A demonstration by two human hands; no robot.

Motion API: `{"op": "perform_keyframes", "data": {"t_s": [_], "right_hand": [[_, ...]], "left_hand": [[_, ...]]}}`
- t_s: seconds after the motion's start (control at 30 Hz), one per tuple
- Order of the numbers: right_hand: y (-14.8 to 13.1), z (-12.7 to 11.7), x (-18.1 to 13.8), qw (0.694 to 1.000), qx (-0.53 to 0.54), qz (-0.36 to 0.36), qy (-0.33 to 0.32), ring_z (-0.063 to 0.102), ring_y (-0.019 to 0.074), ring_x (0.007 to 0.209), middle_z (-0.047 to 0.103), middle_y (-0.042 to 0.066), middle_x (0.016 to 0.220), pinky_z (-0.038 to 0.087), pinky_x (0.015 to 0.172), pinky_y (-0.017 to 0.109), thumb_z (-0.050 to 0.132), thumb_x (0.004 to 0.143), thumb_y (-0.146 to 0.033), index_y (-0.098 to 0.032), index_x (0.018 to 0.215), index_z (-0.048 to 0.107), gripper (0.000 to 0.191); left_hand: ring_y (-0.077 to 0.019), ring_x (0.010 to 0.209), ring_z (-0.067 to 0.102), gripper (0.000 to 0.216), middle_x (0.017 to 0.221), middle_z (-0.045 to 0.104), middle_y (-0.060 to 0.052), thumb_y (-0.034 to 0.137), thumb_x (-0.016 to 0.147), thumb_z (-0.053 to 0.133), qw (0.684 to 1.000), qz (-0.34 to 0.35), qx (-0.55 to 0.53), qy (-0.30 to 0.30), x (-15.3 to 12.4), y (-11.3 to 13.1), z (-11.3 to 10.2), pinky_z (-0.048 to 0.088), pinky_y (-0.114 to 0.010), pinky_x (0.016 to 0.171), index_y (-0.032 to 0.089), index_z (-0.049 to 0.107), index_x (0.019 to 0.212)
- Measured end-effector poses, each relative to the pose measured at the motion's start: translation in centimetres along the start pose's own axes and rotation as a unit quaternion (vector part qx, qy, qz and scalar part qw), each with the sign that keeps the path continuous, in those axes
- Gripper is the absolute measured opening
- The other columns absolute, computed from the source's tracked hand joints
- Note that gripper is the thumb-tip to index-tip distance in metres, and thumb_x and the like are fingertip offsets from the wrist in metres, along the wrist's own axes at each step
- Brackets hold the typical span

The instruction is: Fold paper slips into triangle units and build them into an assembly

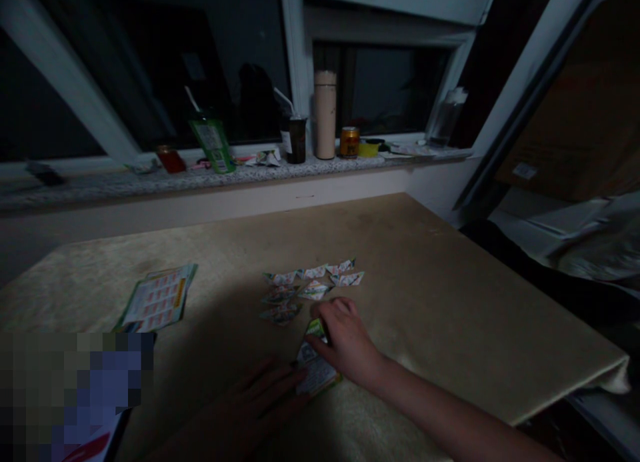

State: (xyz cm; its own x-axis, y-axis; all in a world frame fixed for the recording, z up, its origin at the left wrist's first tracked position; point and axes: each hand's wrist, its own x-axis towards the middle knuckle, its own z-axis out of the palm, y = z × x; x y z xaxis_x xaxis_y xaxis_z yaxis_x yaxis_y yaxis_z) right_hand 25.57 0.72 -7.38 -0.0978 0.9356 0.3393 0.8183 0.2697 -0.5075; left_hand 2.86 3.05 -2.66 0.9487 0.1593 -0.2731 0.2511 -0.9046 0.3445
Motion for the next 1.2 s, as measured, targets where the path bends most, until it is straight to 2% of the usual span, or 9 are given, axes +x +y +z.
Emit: {"op": "perform_keyframes", "data": {"t_s": [0.2, 0.33, 0.43, 0.57, 0.67, 0.77, 0.87, 1.0, 1.2], "right_hand": [[-0.6, 0.1, 0.4, 0.996, -0.058, -0.071, -0.017, 0.054, 0.0219, 0.087, 0.059, 0.004, 0.086, 0.033, 0.095, 0.042, 0.063, 0.082, -0.022, -0.019, 0.088, 0.050, 0.015], [-0.9, 0.8, 1.1, 0.982, -0.142, -0.118, -0.034, 0.054, 0.0243, 0.091, 0.061, 0.007, 0.087, 0.028, 0.101, 0.047, 0.060, 0.085, -0.027, -0.019, 0.087, 0.054, 0.010], [-0.8, 1.1, 1.5, 0.972, -0.177, -0.148, -0.030, 0.053, 0.0247, 0.090, 0.061, 0.007, 0.085, 0.029, 0.101, 0.048, 0.057, 0.087, -0.028, -0.020, 0.084, 0.058, 0.008], [-0.9, -0.1, 1.2, 0.976, -0.116, -0.182, -0.035, 0.055, 0.0228, 0.091, 0.063, 0.008, 0.086, 0.035, 0.098, 0.043, 0.051, 0.090, -0.026, -0.018, 0.083, 0.061, 0.015], [-1.1, -1.7, 0.3, 0.968, -0.042, -0.233, -0.084, 0.051, 0.0219, 0.109, 0.063, 0.009, 0.109, 0.032, 0.102, 0.041, 0.048, 0.092, -0.028, -0.017, 0.106, 0.061, 0.021], [-1.4, -2.9, -0.9, 0.960, -0.011, -0.231, -0.155, 0.048, 0.0206, 0.118, 0.061, 0.007, 0.119, 0.030, 0.105, 0.039, 0.046, 0.094, -0.027, -0.020, 0.116, 0.058, 0.026], [-1.3, -3.4, -2.0, 0.958, 0.002, -0.205, -0.200, 0.044, 0.0215, 0.124, 0.056, 0.008, 0.130, 0.027, 0.108, 0.041, 0.051, 0.092, -0.032, -0.020, 0.131, 0.048, 0.042], [-1.0, -3.6, -2.8, 0.961, 0.005, -0.168, -0.221, 0.040, 0.0212, 0.129, 0.050, 0.008, 0.137, 0.019, 0.112, 0.046, 0.053, 0.091, -0.036, -0.022, 0.136, 0.043, 0.048], [-0.6, -3.5, -2.5, 0.963, 0.019, -0.178, -0.200, 0.042, 0.0201, 0.128, 0.056, 0.006, 0.131, 0.019, 0.112, 0.046, 0.054, 0.091, -0.035, -0.023, 0.132, 0.048, 0.043]], "left_hand": [[-0.0289, 0.138, 0.021, 0.073, 0.152, 0.025, -0.010, 0.017, 0.082, 0.063, 1.000, -0.005, 0.017, 0.007, 0.1, 0.0, -0.2, 0.021, -0.053, 0.109, 0.029, 0.026, 0.144], [-0.0324, 0.138, 0.018, 0.075, 0.153, 0.022, -0.008, 0.025, 0.082, 0.065, 1.000, -0.012, 0.008, 0.018, 0.3, -0.1, -0.1, 0.019, -0.057, 0.109, 0.030, 0.024, 0.145], [-0.0344, 0.138, 0.016, 0.080, 0.154, 0.018, -0.009, 0.033, 0.080, 0.067, 0.999, -0.031, 0.005, 0.010, 0.5, -0.4, 0.1, 0.017, -0.058, 0.108, 0.029, 0.021, 0.146], [-0.0359, 0.138, 0.016, 0.087, 0.154, 0.017, -0.009, 0.040, 0.076, 0.070, 0.997, -0.073, 0.006, 0.013, 0.4, -0.3, 0.2, 0.019, -0.059, 0.108, 0.029, 0.019, 0.147], [-0.0346, 0.138, 0.017, 0.090, 0.154, 0.016, -0.007, 0.036, 0.074, 0.072, 0.995, -0.097, 0.009, 0.018, 0.1, 0.0, 0.3, 0.019, -0.057, 0.108, 0.028, 0.019, 0.147], [-0.0325, 0.138, 0.017, 0.091, 0.155, 0.015, -0.007, 0.034, 0.075, 0.070, 0.995, -0.099, 0.006, 0.031, 0.0, -0.1, 0.5, 0.019, -0.055, 0.109, 0.026, 0.016, 0.148], [-0.0336, 0.138, 0.019, 0.085, 0.154, 0.016, -0.009, 0.038, 0.078, 0.066, 0.996, -0.088, -0.002, 0.027, 0.1, -0.6, 0.8, 0.020, -0.055, 0.108, 0.023, 0.019, 0.147], [-0.0330, 0.138, 0.018, 0.087, 0.154, 0.012, -0.011, 0.038, 0.078, 0.065, 0.997, -0.080, -0.011, -0.005, 0.4, -1.1, 0.9, 0.021, -0.052, 0.109, 0.019, 0.016, 0.148], [-0.0332, 0.138, 0.018, 0.079, 0.154, 0.014, -0.010, 0.032, 0.084, 0.059, 0.997, -0.071, 0.002, 0.012, 0.5, -1.7, 1.8, 0.019, -0.055, 0.109, 0.021, 0.014, 0.148]]}}
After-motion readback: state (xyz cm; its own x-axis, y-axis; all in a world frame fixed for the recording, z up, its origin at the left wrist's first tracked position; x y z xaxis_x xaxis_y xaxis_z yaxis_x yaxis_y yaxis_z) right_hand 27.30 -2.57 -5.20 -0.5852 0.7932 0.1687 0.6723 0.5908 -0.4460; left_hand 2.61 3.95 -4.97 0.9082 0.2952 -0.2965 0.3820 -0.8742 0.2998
